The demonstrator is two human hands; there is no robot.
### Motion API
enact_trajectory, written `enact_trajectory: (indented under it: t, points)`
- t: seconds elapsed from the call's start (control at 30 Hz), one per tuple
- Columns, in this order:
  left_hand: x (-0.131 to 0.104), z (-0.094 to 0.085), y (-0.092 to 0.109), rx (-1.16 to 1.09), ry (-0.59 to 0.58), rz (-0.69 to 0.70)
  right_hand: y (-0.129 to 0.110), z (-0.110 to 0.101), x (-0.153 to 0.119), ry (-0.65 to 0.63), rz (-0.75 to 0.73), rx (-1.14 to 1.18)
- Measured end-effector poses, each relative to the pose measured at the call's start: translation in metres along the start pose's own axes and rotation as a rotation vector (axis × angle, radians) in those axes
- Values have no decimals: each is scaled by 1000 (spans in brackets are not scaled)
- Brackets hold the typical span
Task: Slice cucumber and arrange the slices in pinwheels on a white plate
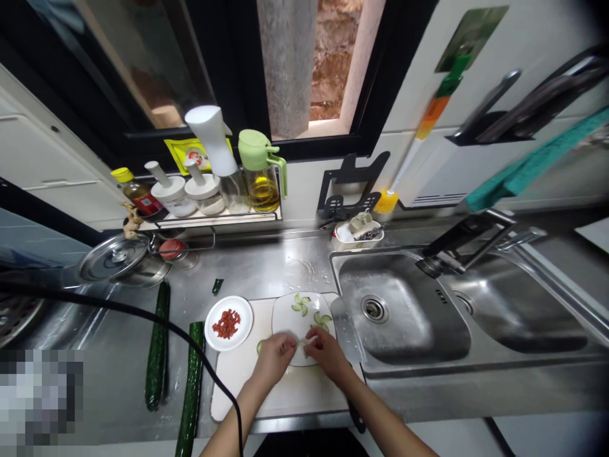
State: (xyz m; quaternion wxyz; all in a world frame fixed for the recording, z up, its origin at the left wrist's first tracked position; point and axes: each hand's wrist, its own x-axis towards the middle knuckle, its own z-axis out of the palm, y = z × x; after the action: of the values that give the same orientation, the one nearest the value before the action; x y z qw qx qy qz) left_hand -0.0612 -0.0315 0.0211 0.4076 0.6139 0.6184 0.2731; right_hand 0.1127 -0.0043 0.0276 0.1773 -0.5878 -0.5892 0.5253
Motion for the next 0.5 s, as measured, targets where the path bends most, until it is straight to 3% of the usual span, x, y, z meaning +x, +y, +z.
enact_trajectory:
  t: [0.13, 0.23, 0.37, 0.5]
  points:
    - [8, 6, -7, 269, 62, 334, 5, 2, -4, 45, 29, -37]
    - [13, 11, -10, 432, 42, 501, 6, 3, -8, 66, 20, -105]
    - [16, 16, -11, 537, -9, 608, 6, 4, -14, 85, -5, -221]
    - [15, 17, -12, 543, -43, 617, 4, 7, -17, 70, -38, -345]
